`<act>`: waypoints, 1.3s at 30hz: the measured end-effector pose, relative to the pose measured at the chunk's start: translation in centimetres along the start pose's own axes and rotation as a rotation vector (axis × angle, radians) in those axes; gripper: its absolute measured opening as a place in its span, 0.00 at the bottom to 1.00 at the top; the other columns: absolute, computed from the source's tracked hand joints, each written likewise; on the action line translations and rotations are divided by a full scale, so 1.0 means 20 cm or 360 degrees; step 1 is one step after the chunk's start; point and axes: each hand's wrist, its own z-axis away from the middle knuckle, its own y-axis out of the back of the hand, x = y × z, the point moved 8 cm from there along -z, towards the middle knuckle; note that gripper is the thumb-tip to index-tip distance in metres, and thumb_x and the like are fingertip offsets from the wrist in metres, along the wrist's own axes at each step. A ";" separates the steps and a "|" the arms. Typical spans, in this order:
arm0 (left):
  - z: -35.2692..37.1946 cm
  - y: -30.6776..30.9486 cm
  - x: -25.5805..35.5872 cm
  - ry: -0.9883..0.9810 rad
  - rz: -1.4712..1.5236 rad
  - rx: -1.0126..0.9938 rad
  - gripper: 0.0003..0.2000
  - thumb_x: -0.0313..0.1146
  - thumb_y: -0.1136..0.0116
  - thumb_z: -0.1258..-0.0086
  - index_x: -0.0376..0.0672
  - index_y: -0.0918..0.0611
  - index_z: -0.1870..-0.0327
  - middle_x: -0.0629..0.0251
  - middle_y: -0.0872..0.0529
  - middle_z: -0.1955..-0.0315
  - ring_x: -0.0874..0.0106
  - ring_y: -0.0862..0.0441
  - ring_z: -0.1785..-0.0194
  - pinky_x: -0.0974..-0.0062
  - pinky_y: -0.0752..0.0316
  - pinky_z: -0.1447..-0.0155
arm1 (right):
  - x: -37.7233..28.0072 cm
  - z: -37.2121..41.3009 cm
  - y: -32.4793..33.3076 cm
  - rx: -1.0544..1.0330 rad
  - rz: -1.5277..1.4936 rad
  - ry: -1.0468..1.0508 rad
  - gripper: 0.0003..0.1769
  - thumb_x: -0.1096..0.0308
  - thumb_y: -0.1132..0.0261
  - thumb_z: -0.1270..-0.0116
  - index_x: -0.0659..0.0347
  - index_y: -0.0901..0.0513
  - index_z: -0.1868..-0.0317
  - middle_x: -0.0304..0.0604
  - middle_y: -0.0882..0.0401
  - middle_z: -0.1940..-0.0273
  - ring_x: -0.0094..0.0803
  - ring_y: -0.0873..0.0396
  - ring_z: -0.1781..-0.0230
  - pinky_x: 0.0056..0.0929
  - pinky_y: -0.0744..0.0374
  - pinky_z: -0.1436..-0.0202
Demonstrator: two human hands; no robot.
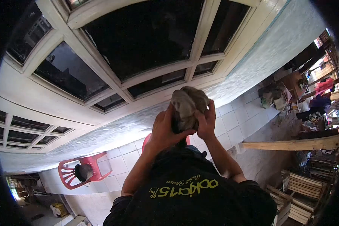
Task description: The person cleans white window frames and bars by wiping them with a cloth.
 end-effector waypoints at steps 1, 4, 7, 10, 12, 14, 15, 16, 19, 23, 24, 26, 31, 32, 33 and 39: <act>-0.01 -0.01 -0.01 0.0118 0.0029 -0.0011 0.50 0.48 0.27 0.55 0.32 0.43 0.34 0.42 0.20 0.55 0.50 0.21 0.51 0.58 0.27 0.48 | 0.01 0.00 0.00 -0.0052 0.0088 0.0047 0.22 0.74 0.44 0.36 0.65 0.42 0.44 0.52 0.29 0.51 0.34 0.28 0.48 0.32 0.28 0.45; -0.01 -0.05 -0.09 0.0122 -0.0051 -0.0018 0.48 0.45 0.30 0.53 0.32 0.44 0.34 0.43 0.18 0.60 0.47 0.19 0.57 0.56 0.23 0.54 | 0.03 0.02 0.00 -0.0082 -0.0086 -0.0140 0.24 0.74 0.44 0.37 0.65 0.42 0.43 0.53 0.29 0.51 0.34 0.28 0.48 0.32 0.28 0.45; 0.00 -0.07 -0.14 0.0147 -0.0147 -0.0028 0.47 0.46 0.32 0.52 0.34 0.44 0.33 0.44 0.19 0.57 0.48 0.19 0.55 0.57 0.24 0.51 | 0.05 0.04 -0.02 -0.0150 0.0067 -0.0222 0.36 0.72 0.40 0.40 0.62 0.51 0.36 0.52 0.32 0.45 0.37 0.32 0.42 0.35 0.32 0.38; -0.01 -0.05 -0.13 0.0261 -0.0117 -0.0072 0.39 0.47 0.35 0.50 0.38 0.35 0.38 0.46 0.19 0.55 0.50 0.20 0.52 0.58 0.24 0.49 | -0.07 0.01 -0.12 -0.0364 0.0203 -0.0045 0.47 0.70 0.33 0.45 0.63 0.58 0.34 0.55 0.40 0.39 0.42 0.37 0.37 0.39 0.38 0.33; -0.01 -0.06 -0.13 0.0064 -0.0138 0.0001 0.39 0.44 0.34 0.51 0.38 0.35 0.38 0.47 0.18 0.57 0.50 0.20 0.55 0.57 0.24 0.52 | -0.15 0.01 -0.15 -0.0346 0.0798 0.0282 0.53 0.61 0.25 0.50 0.66 0.54 0.35 0.58 0.43 0.39 0.44 0.38 0.37 0.42 0.35 0.35; -0.02 -0.05 -0.05 -0.0090 -0.0281 0.0023 0.40 0.43 0.34 0.52 0.38 0.36 0.37 0.48 0.19 0.58 0.49 0.20 0.57 0.56 0.24 0.54 | -0.33 0.02 -0.23 -0.0155 0.1504 0.0650 0.56 0.51 0.23 0.53 0.66 0.50 0.35 0.62 0.42 0.40 0.47 0.35 0.38 0.43 0.32 0.38; -0.03 -0.04 0.00 -0.0171 -0.0353 0.0041 0.40 0.42 0.34 0.52 0.39 0.37 0.36 0.48 0.20 0.58 0.48 0.20 0.58 0.56 0.24 0.55 | -0.42 0.01 -0.25 -0.0044 0.1360 0.0748 0.47 0.65 0.24 0.50 0.66 0.46 0.37 0.54 0.39 0.41 0.39 0.36 0.39 0.39 0.33 0.38; -0.04 -0.04 0.03 -0.0184 -0.0358 0.0021 0.40 0.42 0.34 0.52 0.39 0.37 0.36 0.48 0.21 0.57 0.48 0.20 0.59 0.55 0.24 0.56 | -0.37 -0.01 -0.24 -0.0087 0.1112 0.0616 0.46 0.66 0.25 0.50 0.65 0.45 0.37 0.53 0.38 0.42 0.38 0.35 0.39 0.38 0.32 0.38; -0.06 -0.01 0.15 -0.0176 -0.0418 -0.0118 0.42 0.43 0.33 0.50 0.42 0.41 0.33 0.45 0.25 0.51 0.46 0.21 0.56 0.56 0.24 0.55 | -0.30 -0.04 -0.17 -0.0155 0.0701 0.0369 0.42 0.72 0.28 0.48 0.65 0.44 0.38 0.50 0.32 0.46 0.35 0.31 0.43 0.35 0.29 0.41; -0.05 0.10 0.40 -0.0355 -0.0119 -0.0168 0.49 0.46 0.29 0.48 0.47 0.49 0.29 0.48 0.29 0.44 0.52 0.26 0.43 0.59 0.29 0.42 | -0.46 -0.10 -0.13 -0.0107 0.0538 0.0651 0.36 0.75 0.33 0.45 0.64 0.42 0.38 0.50 0.32 0.45 0.36 0.30 0.44 0.35 0.28 0.43; -0.05 0.12 0.39 -0.0386 0.0062 -0.0133 0.48 0.45 0.29 0.48 0.46 0.49 0.29 0.49 0.30 0.43 0.53 0.27 0.42 0.58 0.30 0.41 | -0.46 -0.12 -0.10 -0.0007 0.0323 0.0563 0.34 0.73 0.35 0.41 0.64 0.42 0.38 0.50 0.31 0.46 0.37 0.27 0.47 0.36 0.25 0.46; -0.03 0.12 0.32 -0.0438 0.0434 -0.0070 0.47 0.42 0.28 0.47 0.45 0.48 0.29 0.50 0.31 0.41 0.54 0.28 0.41 0.57 0.31 0.39 | -0.48 -0.16 -0.03 0.0153 -0.0036 0.0490 0.30 0.73 0.38 0.37 0.64 0.42 0.37 0.49 0.30 0.48 0.37 0.25 0.50 0.36 0.23 0.49; -0.02 0.05 0.29 -0.0302 0.0595 -0.0149 0.38 0.38 0.32 0.42 0.42 0.40 0.32 0.49 0.33 0.39 0.58 0.35 0.36 0.63 0.39 0.33 | -0.41 -0.22 -0.02 0.0395 -0.0638 0.0035 0.23 0.49 0.49 0.29 0.58 0.31 0.45 0.43 0.24 0.59 0.32 0.23 0.65 0.33 0.20 0.62; -0.02 0.04 0.30 -0.0318 0.0602 -0.0143 0.38 0.38 0.33 0.41 0.42 0.40 0.32 0.48 0.34 0.39 0.58 0.35 0.35 0.63 0.40 0.33 | -0.39 -0.24 -0.02 0.0365 -0.0744 -0.0032 0.24 0.47 0.50 0.29 0.58 0.31 0.45 0.42 0.24 0.59 0.32 0.23 0.65 0.33 0.20 0.62; -0.02 0.04 0.30 -0.0334 0.0610 -0.0135 0.38 0.39 0.33 0.41 0.42 0.40 0.32 0.48 0.34 0.39 0.58 0.35 0.35 0.63 0.40 0.33 | -0.37 -0.26 -0.02 0.0332 -0.0850 -0.0099 0.25 0.45 0.50 0.29 0.57 0.31 0.45 0.41 0.24 0.60 0.32 0.23 0.65 0.33 0.20 0.62; 0.01 0.10 0.40 -0.0450 0.0491 -0.0202 0.37 0.39 0.36 0.38 0.44 0.42 0.30 0.50 0.38 0.34 0.58 0.37 0.33 0.60 0.40 0.31 | -0.45 -0.30 -0.02 0.0241 -0.0818 -0.0103 0.34 0.36 0.54 0.33 0.58 0.33 0.43 0.42 0.26 0.58 0.34 0.24 0.62 0.36 0.22 0.58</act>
